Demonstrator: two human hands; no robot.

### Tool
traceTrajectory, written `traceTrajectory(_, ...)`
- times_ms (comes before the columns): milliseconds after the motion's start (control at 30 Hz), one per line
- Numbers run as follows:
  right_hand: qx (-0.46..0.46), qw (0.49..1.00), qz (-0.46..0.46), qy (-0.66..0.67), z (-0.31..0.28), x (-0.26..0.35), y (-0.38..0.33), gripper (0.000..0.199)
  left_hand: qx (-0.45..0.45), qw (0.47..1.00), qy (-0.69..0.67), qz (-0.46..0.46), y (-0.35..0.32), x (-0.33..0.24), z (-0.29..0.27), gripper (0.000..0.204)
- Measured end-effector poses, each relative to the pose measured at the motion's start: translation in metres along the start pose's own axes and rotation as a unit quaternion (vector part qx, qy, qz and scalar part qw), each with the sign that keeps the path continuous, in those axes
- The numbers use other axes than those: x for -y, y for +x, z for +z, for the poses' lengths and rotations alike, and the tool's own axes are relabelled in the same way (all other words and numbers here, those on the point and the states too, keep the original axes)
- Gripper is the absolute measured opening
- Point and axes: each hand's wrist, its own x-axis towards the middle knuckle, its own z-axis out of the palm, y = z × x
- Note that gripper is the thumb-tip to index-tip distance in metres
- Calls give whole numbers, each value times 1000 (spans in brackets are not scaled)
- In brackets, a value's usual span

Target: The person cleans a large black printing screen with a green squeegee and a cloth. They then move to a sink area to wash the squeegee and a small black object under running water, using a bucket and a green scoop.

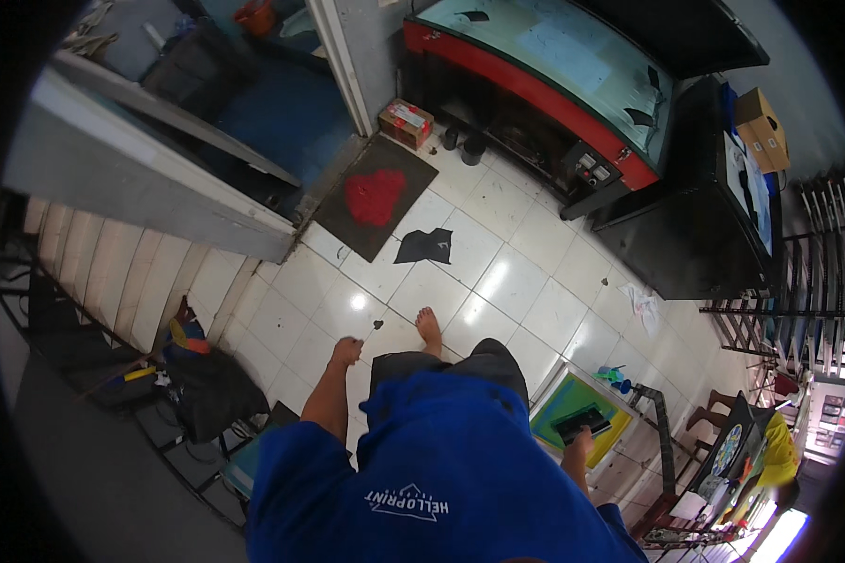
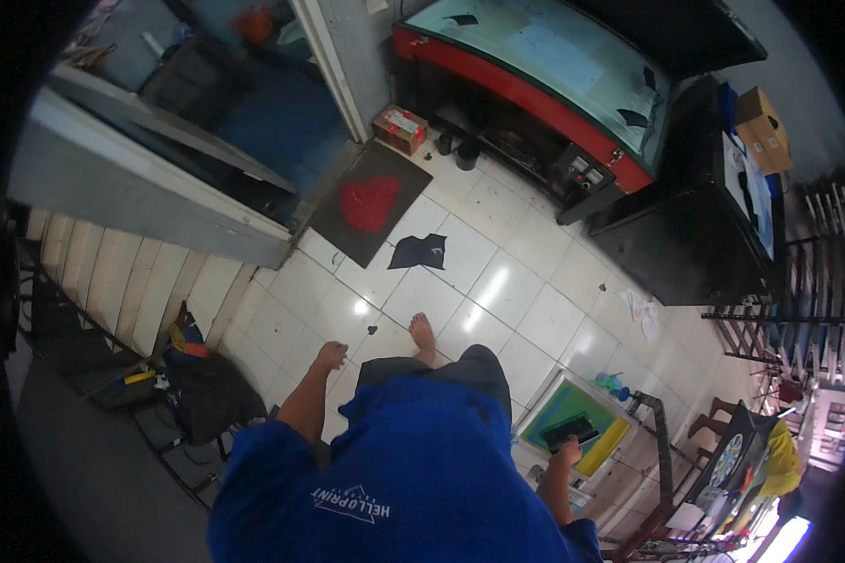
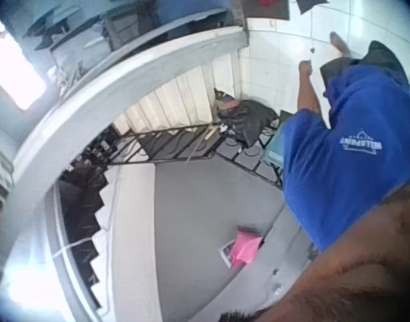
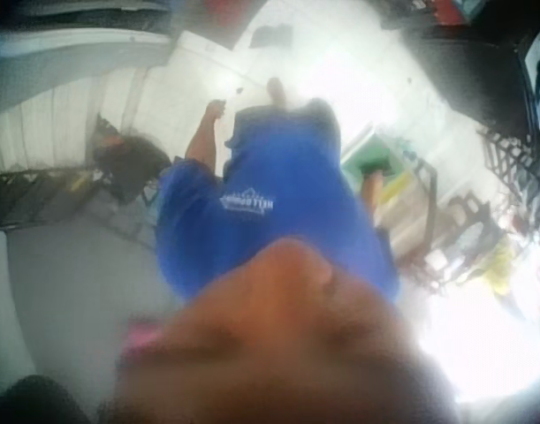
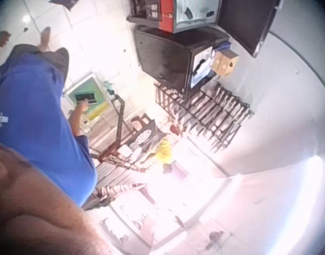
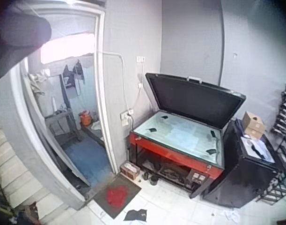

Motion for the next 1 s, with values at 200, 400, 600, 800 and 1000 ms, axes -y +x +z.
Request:
traceTrajectory(200, 243, 945, 18, 220, 125, 52, 50, 41, -23, 993, -65, 91, 111, -146, 19, 36)
traceTrajectory(400, 339, 921, 4, 192, 374, 52, 28, 40, -102, 974, 94, 180, 340, -163, 128, 38)
traceTrajectory(600, 350, 926, 77, 119, 505, -84, 75, 40, -170, 956, 202, 125, 581, -125, 219, 49)
traceTrajectory(800, 331, 926, 133, 126, 536, -77, 63, 45, -294, 927, 224, 65, 654, -151, 259, 40)
traceTrajectory(1000, 371, 911, 128, 131, 521, -86, 66, 41, -296, 915, -55, 270, 577, -176, 289, 23)
